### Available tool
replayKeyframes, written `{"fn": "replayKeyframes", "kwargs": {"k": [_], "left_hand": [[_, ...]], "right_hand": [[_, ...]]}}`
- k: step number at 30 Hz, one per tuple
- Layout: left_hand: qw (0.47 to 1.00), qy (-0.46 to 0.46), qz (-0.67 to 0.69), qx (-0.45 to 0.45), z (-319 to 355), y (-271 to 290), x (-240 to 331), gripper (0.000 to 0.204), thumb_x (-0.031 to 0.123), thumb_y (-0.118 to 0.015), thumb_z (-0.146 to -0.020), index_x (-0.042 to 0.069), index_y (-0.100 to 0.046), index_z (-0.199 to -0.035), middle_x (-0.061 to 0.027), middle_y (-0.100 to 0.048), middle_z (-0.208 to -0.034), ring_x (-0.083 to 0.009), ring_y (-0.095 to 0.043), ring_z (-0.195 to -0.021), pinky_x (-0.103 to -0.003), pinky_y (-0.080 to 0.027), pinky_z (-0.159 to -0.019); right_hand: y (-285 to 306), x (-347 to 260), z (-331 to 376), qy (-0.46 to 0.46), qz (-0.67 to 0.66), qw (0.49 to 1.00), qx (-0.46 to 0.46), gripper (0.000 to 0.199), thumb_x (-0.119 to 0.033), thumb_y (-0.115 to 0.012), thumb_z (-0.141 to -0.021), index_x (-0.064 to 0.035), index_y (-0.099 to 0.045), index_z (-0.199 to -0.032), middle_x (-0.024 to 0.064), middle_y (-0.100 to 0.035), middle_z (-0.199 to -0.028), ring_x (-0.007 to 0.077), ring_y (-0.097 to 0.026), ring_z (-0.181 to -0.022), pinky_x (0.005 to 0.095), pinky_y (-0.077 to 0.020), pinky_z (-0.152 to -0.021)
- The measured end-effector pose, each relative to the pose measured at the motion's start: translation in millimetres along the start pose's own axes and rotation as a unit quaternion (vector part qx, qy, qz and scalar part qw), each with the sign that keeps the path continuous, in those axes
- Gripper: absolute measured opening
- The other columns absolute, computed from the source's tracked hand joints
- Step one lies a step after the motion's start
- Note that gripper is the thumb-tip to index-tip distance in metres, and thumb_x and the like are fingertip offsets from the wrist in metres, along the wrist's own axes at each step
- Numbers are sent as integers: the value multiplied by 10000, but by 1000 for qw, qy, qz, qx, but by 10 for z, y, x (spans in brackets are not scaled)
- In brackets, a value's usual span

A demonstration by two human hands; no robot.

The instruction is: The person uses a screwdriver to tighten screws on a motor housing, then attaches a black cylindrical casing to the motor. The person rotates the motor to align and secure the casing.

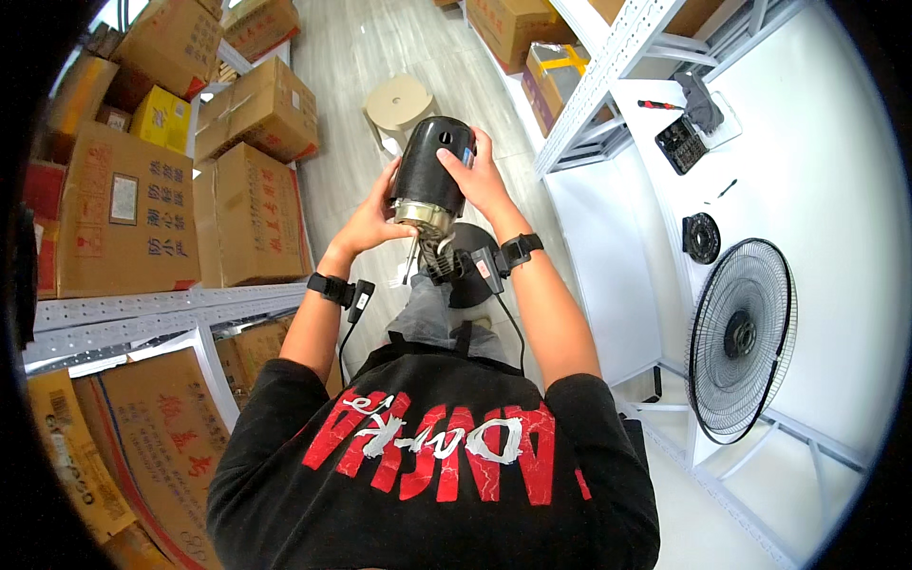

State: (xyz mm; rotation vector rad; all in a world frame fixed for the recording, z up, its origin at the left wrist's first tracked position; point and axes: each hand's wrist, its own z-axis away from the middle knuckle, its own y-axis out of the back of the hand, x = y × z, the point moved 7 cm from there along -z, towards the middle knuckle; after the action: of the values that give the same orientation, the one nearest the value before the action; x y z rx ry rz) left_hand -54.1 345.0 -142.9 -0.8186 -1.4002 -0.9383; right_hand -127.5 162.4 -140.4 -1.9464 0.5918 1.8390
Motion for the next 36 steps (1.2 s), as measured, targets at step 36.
{"fn": "replayKeyframes", "kwargs": {"k": [36], "left_hand": [[994,67,-5,91,-16,-73,-2,1251,198,-904,-694,103,-28,-1583,-271,-363,-1497,-364,-421,-1368,-447,-418,-1074]], "right_hand": [[91,-173,-341,-122,62,989,-64,837,-503,-759,-826,-125,-325,-1434,149,-497,-1322,278,-527,-1164,397,-520,-841]]}}
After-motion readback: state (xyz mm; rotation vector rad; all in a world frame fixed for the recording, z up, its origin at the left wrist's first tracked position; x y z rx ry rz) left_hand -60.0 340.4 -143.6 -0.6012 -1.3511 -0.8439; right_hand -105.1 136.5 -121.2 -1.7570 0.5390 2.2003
